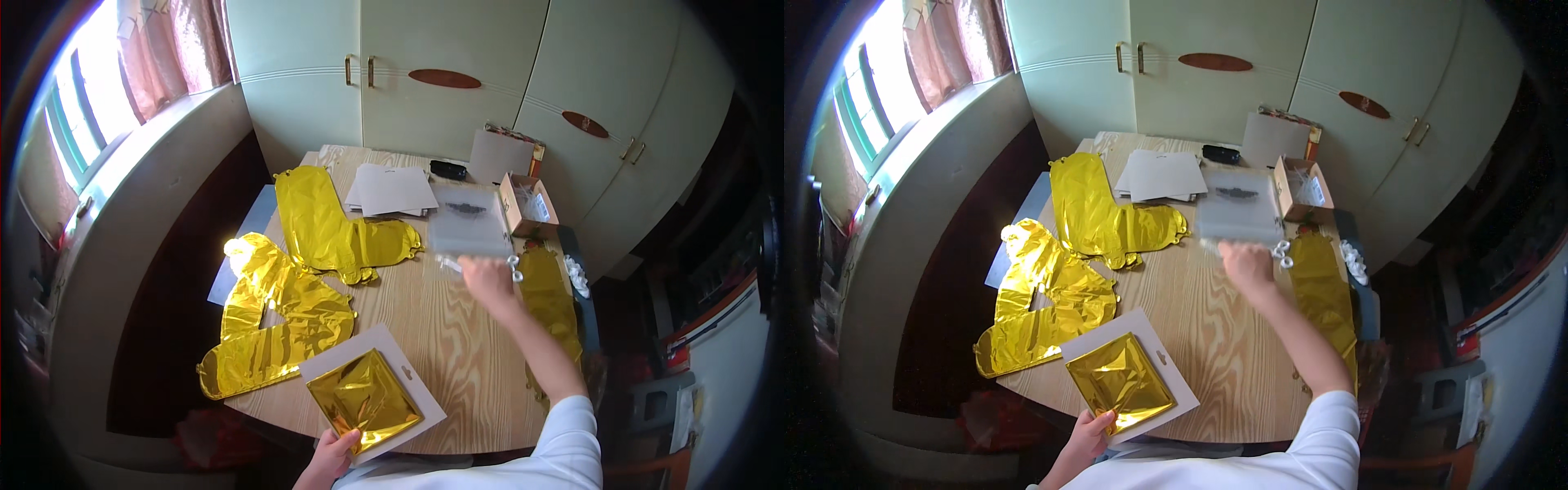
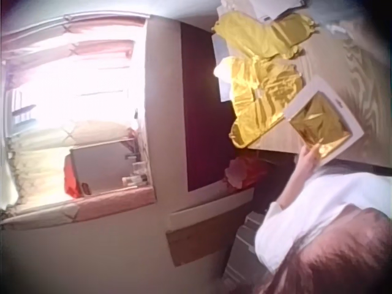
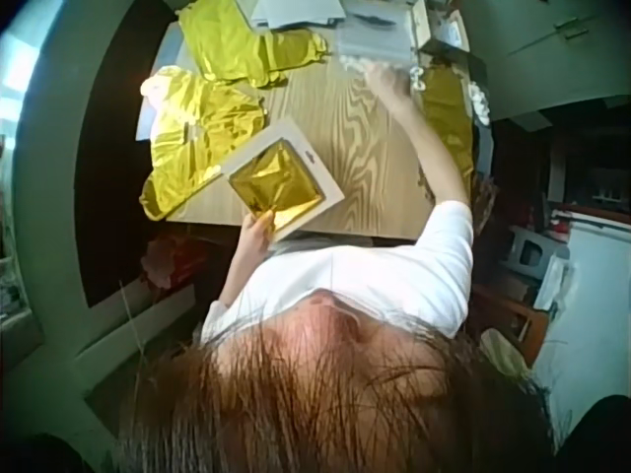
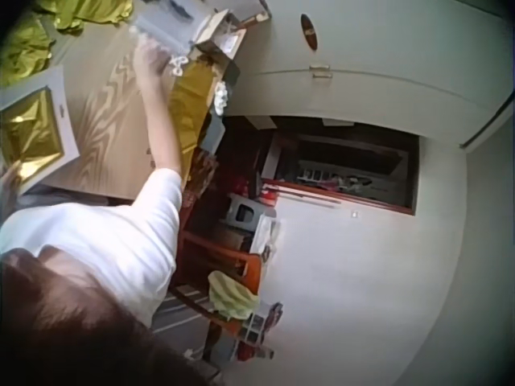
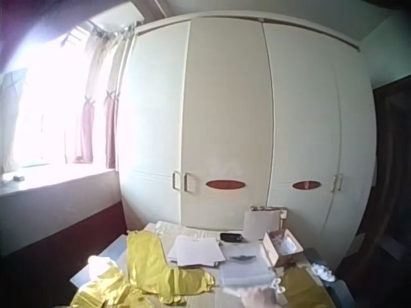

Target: Manually packaging gold foil decorations or balloons into plastic sleeves with cardboard inserts.

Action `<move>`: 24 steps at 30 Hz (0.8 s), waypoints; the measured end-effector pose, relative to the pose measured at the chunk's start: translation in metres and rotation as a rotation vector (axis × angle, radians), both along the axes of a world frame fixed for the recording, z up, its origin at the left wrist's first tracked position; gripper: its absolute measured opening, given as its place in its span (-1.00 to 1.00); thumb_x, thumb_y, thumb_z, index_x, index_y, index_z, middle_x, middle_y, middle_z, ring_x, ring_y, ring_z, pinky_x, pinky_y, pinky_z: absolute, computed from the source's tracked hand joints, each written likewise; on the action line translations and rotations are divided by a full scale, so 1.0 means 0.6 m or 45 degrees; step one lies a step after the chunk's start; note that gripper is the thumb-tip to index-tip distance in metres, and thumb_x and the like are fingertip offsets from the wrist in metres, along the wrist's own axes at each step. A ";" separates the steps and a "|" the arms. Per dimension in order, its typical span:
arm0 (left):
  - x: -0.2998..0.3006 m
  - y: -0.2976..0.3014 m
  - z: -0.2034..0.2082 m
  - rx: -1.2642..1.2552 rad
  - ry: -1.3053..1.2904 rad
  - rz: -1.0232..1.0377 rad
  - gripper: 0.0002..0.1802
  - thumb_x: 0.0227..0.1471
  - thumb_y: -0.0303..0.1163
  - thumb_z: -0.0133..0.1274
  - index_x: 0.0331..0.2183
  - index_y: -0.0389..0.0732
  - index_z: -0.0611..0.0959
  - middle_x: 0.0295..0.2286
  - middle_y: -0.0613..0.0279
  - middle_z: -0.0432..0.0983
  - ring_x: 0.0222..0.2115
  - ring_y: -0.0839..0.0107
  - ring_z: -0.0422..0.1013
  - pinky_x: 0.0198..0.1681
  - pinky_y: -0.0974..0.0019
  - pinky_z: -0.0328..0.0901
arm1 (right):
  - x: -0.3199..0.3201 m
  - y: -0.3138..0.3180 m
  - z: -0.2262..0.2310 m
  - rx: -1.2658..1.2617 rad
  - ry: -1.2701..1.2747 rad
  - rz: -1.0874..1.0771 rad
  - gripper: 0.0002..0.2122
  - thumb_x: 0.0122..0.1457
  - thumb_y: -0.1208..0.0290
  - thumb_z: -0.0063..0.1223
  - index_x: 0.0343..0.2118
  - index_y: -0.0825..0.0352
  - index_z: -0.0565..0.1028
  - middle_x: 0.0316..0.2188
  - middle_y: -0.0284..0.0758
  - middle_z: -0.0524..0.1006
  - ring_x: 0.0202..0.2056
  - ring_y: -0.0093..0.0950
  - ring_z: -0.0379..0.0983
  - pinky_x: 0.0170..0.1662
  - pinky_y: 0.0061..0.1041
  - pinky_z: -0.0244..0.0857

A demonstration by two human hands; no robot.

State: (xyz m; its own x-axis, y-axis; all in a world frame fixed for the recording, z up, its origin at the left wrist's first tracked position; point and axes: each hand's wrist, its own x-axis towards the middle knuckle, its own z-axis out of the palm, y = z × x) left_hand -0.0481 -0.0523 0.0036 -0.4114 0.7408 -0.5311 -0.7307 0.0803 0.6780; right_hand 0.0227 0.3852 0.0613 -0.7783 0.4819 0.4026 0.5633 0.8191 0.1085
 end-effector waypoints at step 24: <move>0.035 0.033 0.031 -0.202 -0.036 -0.078 -0.73 0.17 -0.42 0.03 -0.11 -0.34 0.52 -0.25 0.22 0.51 -0.30 0.51 0.40 -0.24 0.42 0.29 | 0.072 -0.237 -0.058 -0.693 0.114 0.434 -0.92 0.10 0.38 0.06 -0.40 0.25 0.53 -0.47 -0.29 0.54 -0.36 -0.30 0.54 -0.31 -0.32 0.45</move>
State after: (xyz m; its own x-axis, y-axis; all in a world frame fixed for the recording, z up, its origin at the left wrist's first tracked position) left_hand -0.0270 -0.0324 0.0222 -0.3515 0.6700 -0.6539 -0.7395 0.2296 0.6328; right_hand 0.0659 0.2429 0.0264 -0.8984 0.3670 0.2411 0.2494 0.8784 -0.4078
